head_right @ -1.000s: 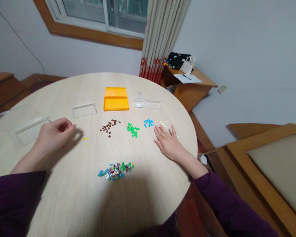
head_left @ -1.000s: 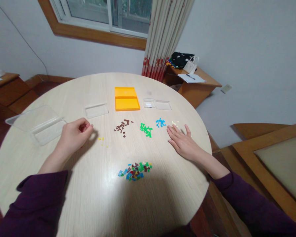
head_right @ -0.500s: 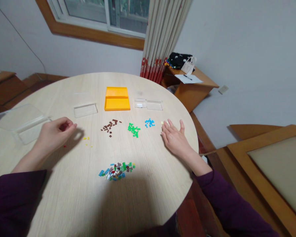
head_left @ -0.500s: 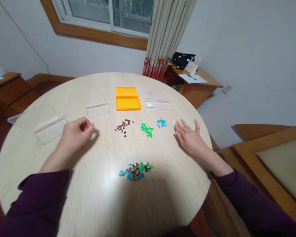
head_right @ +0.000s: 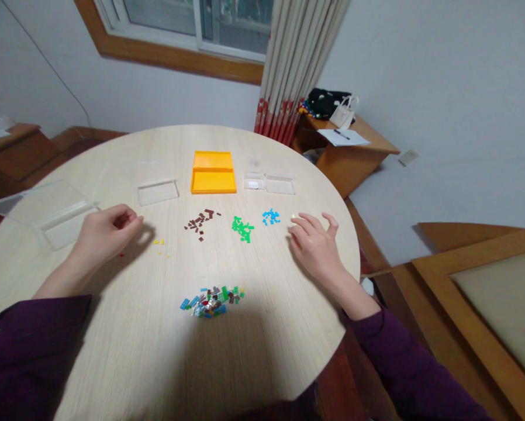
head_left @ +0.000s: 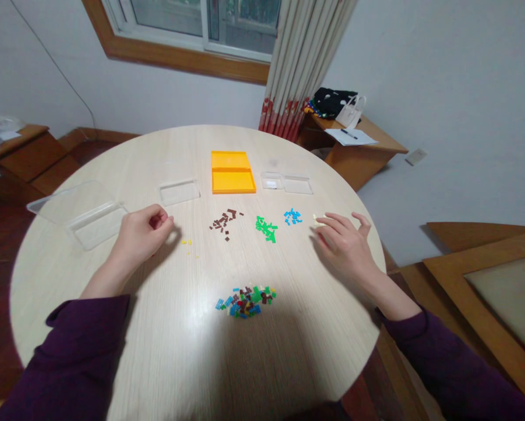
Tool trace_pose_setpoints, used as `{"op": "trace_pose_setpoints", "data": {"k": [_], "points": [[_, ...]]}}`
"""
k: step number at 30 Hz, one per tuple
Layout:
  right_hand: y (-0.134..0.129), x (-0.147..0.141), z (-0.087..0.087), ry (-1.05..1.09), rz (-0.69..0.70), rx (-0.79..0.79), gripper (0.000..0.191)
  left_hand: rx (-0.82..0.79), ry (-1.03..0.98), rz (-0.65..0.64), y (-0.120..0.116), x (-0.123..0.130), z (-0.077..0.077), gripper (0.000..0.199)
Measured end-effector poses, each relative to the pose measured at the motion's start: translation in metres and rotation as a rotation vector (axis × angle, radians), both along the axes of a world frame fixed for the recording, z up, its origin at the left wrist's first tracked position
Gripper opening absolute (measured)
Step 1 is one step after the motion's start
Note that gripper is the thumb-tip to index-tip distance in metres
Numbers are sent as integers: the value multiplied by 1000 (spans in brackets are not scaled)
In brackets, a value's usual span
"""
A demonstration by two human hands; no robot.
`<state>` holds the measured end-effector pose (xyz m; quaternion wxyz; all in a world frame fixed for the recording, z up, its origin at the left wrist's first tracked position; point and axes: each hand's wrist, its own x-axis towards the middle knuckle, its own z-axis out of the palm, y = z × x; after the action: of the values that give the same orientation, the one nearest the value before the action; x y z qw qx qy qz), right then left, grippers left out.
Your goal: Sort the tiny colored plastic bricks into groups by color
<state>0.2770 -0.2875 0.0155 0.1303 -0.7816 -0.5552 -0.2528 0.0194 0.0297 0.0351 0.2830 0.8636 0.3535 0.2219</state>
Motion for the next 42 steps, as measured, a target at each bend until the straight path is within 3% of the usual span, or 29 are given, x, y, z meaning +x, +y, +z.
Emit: {"op": "trace_pose_setpoints", "data": {"k": [3,7,12,19,28,32,38,42], "points": [[6,-29,1,84,197,2,27,-4,8,4,1,-1,-1,22],[10,-73,-2,231,481,-155,35,-1,11,4,0,-1,0,21],[12,-94,-8,256,583,-224,38,10,14,12,0,1,2,18],[16,-77,-9,263,488,-189,35,-4,12,11,-3,1,5,18],[-5,-2,-24,166,64,-85,37,15,2,9,0,1,0,20],[-12,21,-22,101,-52,-92,36,12,3,10,-1,1,3,19],[-15,21,-10,21,-73,-18,32,-4,-11,17,-2,2,3,18],[-5,-11,0,86,47,10,29,11,-22,25,-2,2,3,17]]}}
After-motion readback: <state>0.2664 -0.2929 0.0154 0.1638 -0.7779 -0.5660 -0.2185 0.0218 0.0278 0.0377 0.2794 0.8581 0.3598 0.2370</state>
